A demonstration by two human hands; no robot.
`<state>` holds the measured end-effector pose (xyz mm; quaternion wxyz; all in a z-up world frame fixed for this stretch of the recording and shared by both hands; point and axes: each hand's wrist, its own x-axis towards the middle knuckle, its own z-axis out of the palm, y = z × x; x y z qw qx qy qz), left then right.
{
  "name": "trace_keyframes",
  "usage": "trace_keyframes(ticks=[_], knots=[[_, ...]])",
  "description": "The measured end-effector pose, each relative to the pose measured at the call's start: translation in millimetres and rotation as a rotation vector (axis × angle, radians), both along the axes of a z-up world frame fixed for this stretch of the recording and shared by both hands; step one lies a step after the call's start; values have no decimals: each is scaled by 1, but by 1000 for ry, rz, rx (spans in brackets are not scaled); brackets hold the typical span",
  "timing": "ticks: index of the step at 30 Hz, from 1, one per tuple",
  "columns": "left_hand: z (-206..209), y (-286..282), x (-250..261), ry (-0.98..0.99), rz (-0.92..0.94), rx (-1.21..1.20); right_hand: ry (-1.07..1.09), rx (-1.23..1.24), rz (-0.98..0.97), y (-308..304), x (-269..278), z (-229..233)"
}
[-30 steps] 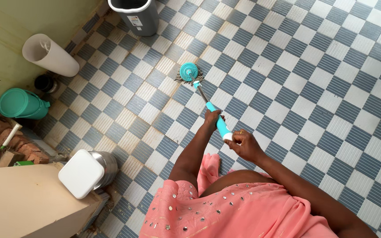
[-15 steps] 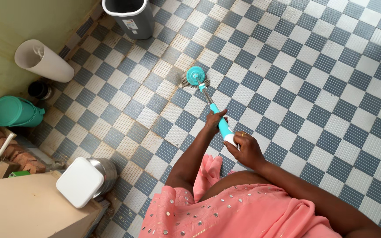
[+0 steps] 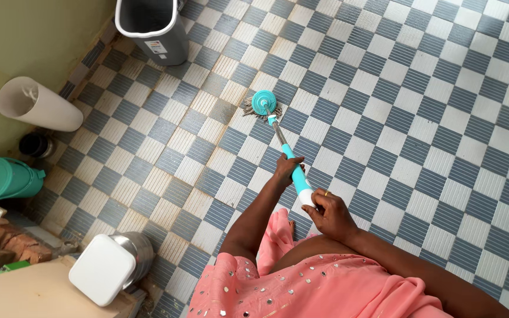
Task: The person mops a checkered tiled floor using a turquoise spin mop. They move the mop back and forth across the floor, covering different areas of the room.
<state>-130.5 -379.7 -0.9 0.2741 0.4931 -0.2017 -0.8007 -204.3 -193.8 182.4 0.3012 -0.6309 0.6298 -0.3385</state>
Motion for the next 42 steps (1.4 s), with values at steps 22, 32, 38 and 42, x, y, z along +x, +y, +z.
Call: trace_keyframes(ticks=[22, 32, 38, 42], knots=[[8, -31, -33, 6, -192, -31, -220, 142, -120, -22, -10, -4], [-2, 13, -87, 147, -206, 34, 133, -156, -338, 14, -38, 18], [-4, 20, -86, 115, -339, 3, 48, -78, -284, 11, -39, 1], [0, 7, -107, 97, -334, -40, -129, 63, -333, 2, -51, -16]])
